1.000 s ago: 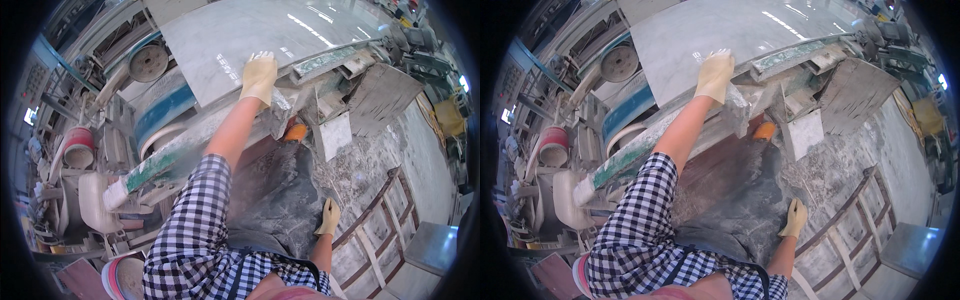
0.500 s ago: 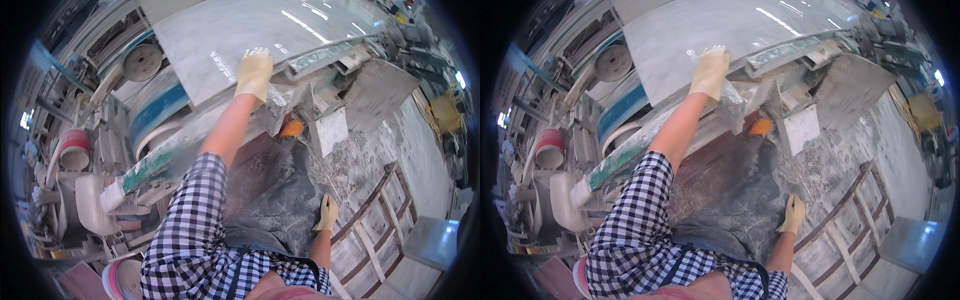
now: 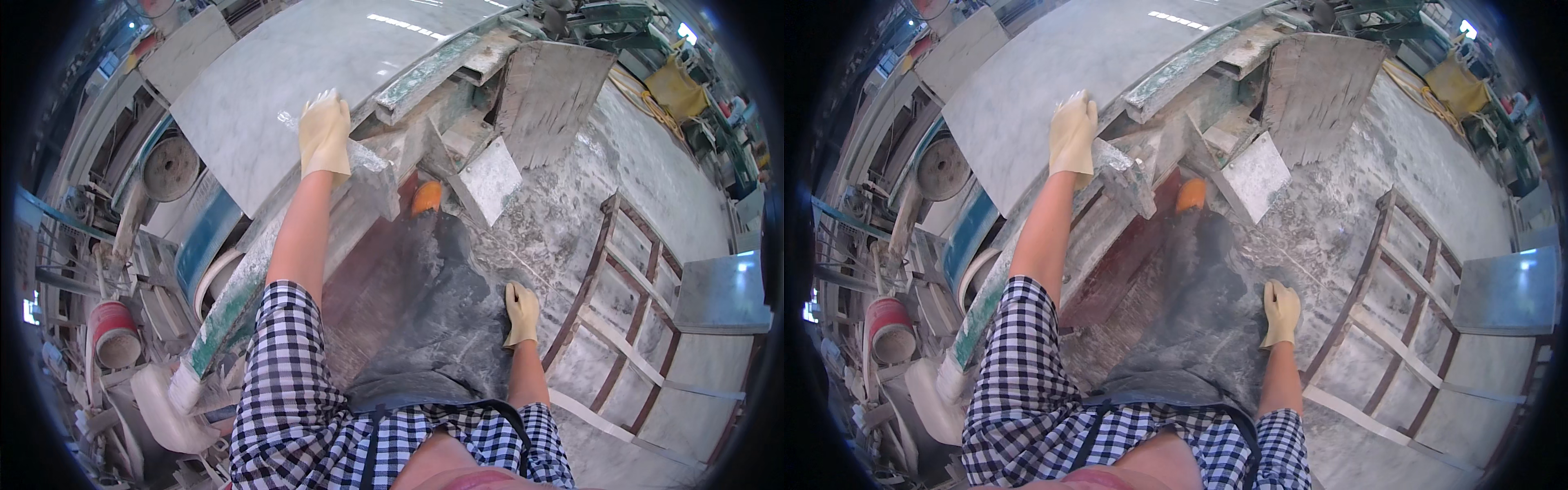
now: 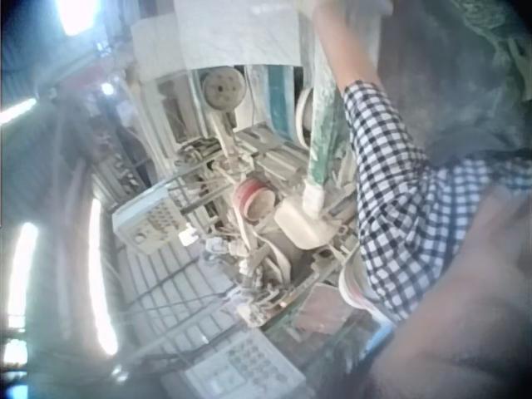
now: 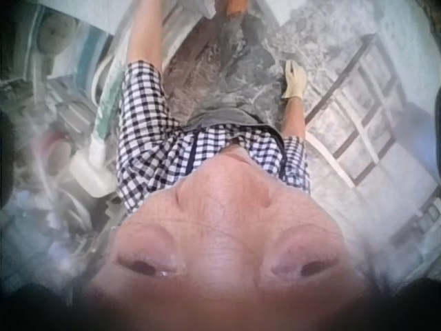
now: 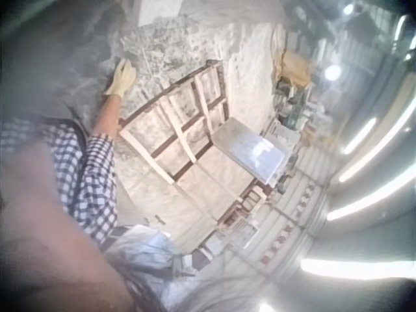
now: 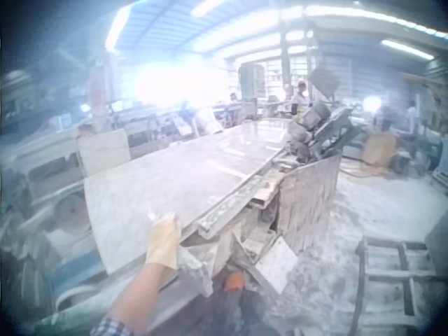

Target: The person positions and moves large stone slabs on a conveyor system in a factory. They use both hands to align the slabs, lift smaller pieces, and place them onto a wooden rack. The person also wipes the slab surface with a cloth during handling.

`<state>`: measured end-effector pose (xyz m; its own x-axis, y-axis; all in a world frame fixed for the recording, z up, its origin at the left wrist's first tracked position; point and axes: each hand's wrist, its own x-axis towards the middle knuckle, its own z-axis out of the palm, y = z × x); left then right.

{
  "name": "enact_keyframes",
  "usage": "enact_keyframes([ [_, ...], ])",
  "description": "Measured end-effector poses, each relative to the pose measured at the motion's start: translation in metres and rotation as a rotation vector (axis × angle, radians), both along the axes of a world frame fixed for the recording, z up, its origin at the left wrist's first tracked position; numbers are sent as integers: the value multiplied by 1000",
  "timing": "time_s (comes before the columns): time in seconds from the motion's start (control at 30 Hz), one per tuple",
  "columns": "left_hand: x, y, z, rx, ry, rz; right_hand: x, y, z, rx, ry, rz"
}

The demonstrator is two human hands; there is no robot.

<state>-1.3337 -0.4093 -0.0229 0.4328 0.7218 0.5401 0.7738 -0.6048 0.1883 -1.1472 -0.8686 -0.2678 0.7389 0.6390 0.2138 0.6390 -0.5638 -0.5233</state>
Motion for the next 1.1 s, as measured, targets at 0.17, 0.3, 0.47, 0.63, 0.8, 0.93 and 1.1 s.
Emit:
enact_keyframes([
  [0.17,0,1,-2,24,-32,-4,0,-1,1,-8,9,4],
  [0.3,0,2,-5,75,-39,-4,1,-1,1,-26,1,3],
  [0.47,0,1,-4,75,-49,-12,1,1,1,-57,14,-13],
  [0.63,1,-1,-3,52,-70,-22,2,-1,0,-70,40,-22],
  [0.8,1,2,-6,144,-93,-30,0,1,3,-27,22,-23],
  [0.93,2,-1,0,1,-65,21,-3,3,8,-32,57,-43],
  [1.1,1,-11,8,-18,-64,46,-1,-5,1,-52,73,-26],
])
